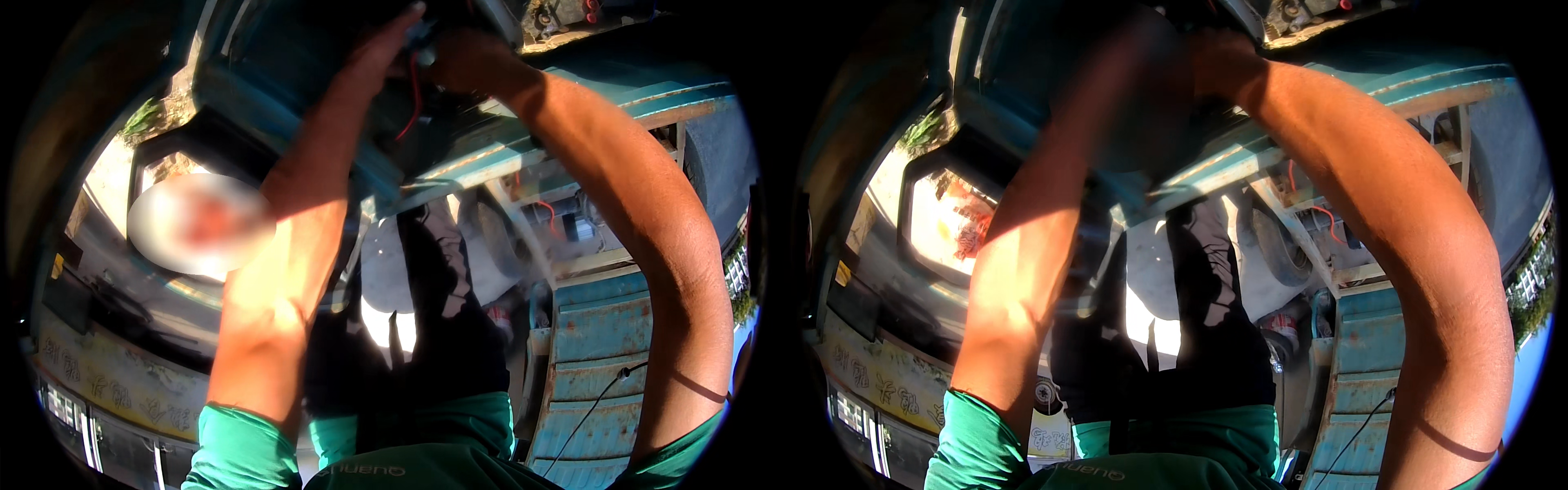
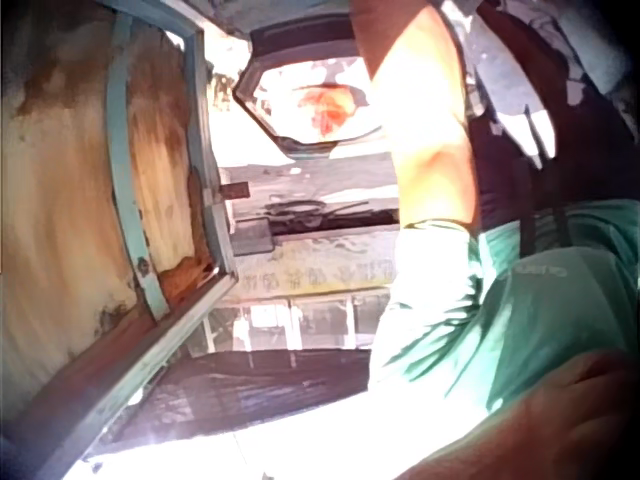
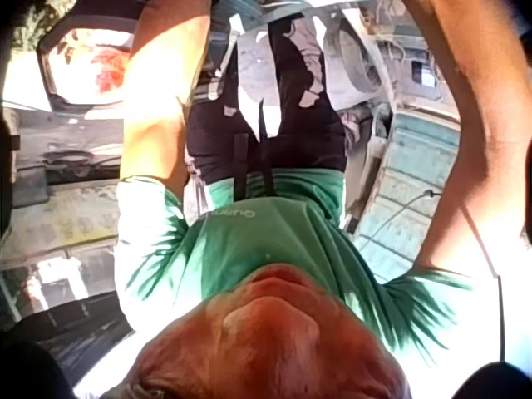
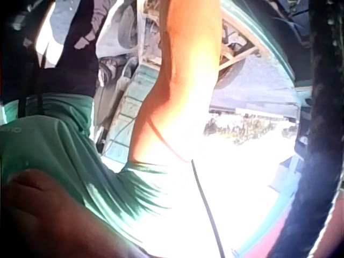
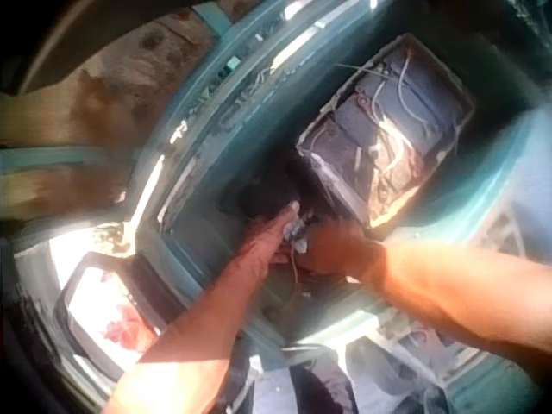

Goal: The person works on the electrical system of a teal three-wheeled vehicle. They tie a white string to the vehicle's frame, then open a side panel to access the internal wiring. Using a multimeter, they test connections on the battery and surrounding components.

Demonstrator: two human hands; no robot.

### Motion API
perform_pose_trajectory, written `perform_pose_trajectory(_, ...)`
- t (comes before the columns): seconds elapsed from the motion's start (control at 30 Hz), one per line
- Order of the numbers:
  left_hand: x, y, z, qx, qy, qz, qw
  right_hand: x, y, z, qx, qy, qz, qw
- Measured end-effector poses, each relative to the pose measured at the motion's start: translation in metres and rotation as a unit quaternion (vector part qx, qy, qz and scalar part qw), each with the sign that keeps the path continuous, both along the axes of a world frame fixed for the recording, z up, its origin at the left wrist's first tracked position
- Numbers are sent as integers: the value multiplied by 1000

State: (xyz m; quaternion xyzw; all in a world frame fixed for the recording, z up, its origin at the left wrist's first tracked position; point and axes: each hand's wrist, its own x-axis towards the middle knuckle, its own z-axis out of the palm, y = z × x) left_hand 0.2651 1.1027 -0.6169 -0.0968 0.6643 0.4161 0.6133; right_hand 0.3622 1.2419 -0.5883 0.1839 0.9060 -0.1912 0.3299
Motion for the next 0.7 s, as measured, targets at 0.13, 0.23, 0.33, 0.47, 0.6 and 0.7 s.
perform_pose_trajectory(0.13,0,-7,20,-43,106,-51,992,-11,-4,9,-24,-60,-7,998)
perform_pose_trajectory(0.23,1,-15,38,-61,361,-208,907,-21,-9,26,-28,-39,-5,999)
perform_pose_trajectory(0.33,24,-18,40,87,453,-237,855,-3,8,-4,-25,-52,7,998)
perform_pose_trajectory(0.47,51,-22,112,97,246,-347,900,-17,4,21,-36,-49,-9,998)
perform_pose_trajectory(0.6,67,-10,111,62,264,-341,900,-5,15,3,-45,-8,16,999)
perform_pose_trajectory(0.7,77,-13,57,34,292,-331,897,-15,-16,37,-42,-52,-13,998)
